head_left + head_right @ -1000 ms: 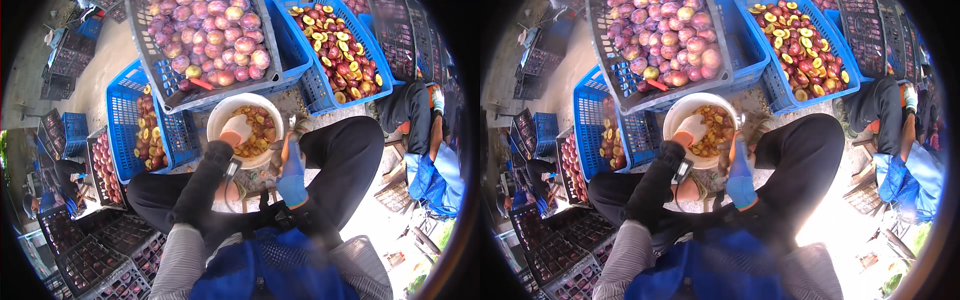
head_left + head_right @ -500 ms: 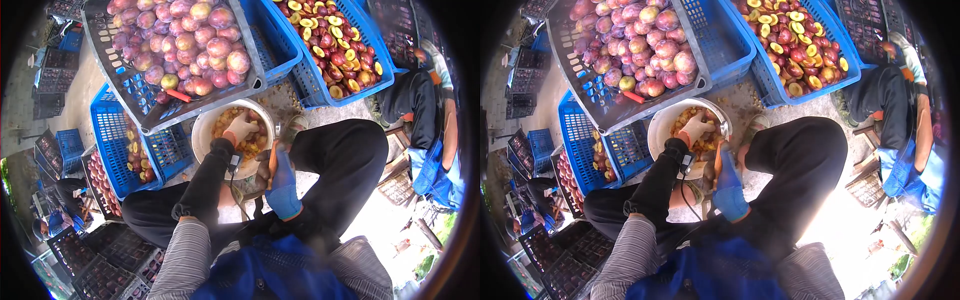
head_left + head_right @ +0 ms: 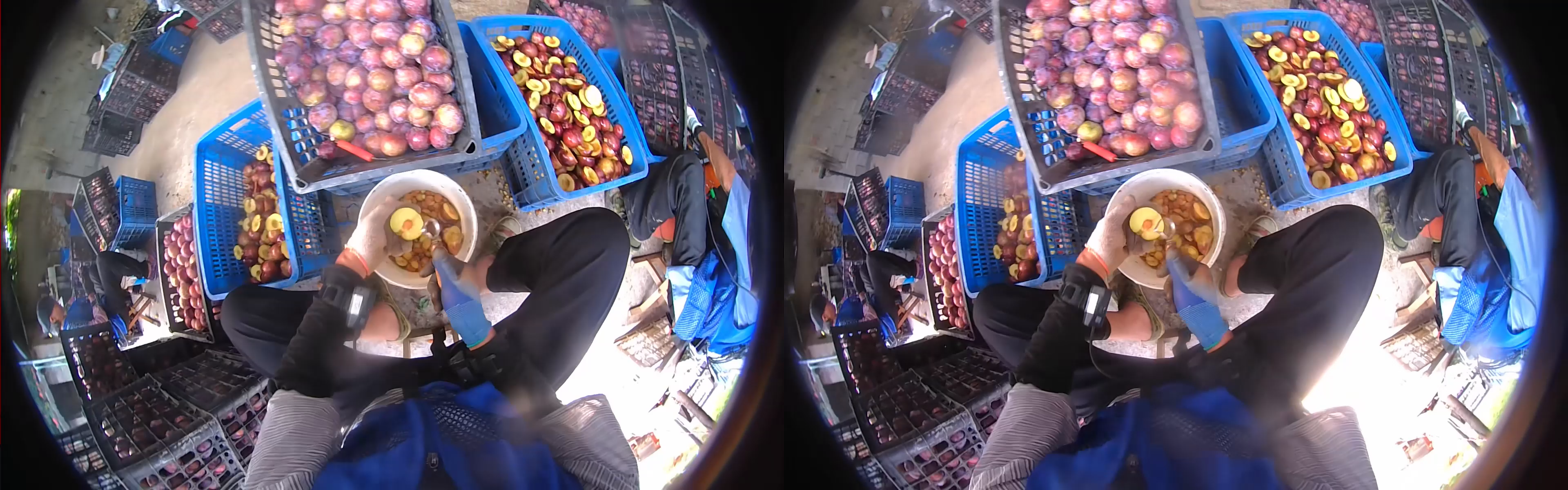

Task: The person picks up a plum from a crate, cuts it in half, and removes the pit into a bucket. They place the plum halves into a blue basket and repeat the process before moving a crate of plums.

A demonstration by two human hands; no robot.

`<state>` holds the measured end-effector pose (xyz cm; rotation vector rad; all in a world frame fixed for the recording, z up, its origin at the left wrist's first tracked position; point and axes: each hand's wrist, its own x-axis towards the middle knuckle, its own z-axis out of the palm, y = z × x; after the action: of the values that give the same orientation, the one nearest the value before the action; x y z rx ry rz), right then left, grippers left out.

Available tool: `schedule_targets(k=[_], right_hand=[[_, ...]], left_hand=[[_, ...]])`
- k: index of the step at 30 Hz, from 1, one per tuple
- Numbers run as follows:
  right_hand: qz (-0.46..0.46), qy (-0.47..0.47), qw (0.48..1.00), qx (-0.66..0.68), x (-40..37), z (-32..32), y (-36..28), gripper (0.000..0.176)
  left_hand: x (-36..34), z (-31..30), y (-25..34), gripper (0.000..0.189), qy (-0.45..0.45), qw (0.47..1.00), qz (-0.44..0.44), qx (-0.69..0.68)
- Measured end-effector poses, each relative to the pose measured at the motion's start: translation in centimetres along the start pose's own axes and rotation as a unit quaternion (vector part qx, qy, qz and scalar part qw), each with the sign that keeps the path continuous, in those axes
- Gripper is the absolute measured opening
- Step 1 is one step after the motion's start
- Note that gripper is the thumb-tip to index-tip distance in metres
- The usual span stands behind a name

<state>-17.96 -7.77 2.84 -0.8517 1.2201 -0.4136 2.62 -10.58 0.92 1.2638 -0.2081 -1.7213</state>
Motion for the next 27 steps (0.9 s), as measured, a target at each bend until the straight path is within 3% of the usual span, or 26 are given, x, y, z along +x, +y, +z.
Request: schedule_targets(k=[3,7,8,9,10,13,14,16,18,22,27], right_hand=[[-0.126,-0.029,0.981,-0.142,-0.4,1.6,1.0,0.043],[-0.334,-0.024,0.9,-0.28,-1.1,2.8,2.7,0.034],[-0.368,-0.023,0.881,-0.297,-1.4,3.2,2.7,0.033],[-0.375,-0.031,0.876,-0.301,-1.7,3.5,2.7,0.033],[-0.359,-0.033,0.882,-0.304,-2.1,3.7,2.4,0.037],[-0.267,-0.032,0.913,-0.308,-2.8,4.5,1.6,0.059],[-0.262,-0.045,0.911,-0.314,-2.4,4.5,2.2,0.048],[-0.276,-0.056,0.899,-0.335,-1.4,4.5,3.8,0.032],[-0.337,-0.031,0.865,-0.369,-1.8,4.7,3.8,0.028],[-0.43,-0.004,0.78,-0.454,-0.9,4.4,4.8,0.026],[-0.337,-0.03,0.883,-0.326,-0.5,4.9,5.0,0.031]], left_hand=[[-4.6,0.6,-0.2,0.045,0.015,0.998,0.066,-0.003],[-7.8,0.5,-1.0,0.034,0.06,0.986,0.108,-0.109],[-7.1,-0.1,-2.5,0.032,0.084,0.976,0.169,-0.114],[-6.5,-0.8,-4.0,0.036,0.107,0.961,0.229,-0.115],[-6.4,-1.1,-4.3,0.039,0.107,0.953,0.232,-0.162],[-5.4,-1.7,-5.7,0.014,0.148,0.937,0.302,-0.096],[-3.5,-3.4,-7.4,0.016,0.18,0.924,0.336,0.006],[-4.1,-2.6,-6.7,0.027,0.213,0.926,0.311,-0.004],[-5.8,-0.4,-4.8,0.038,0.207,0.935,0.182,-0.224],[-6.1,0.5,-4.2,0.03,0.191,0.922,0.155,-0.3],[-5.9,1.0,-4.2,0.021,0.209,0.91,0.172,-0.316]])
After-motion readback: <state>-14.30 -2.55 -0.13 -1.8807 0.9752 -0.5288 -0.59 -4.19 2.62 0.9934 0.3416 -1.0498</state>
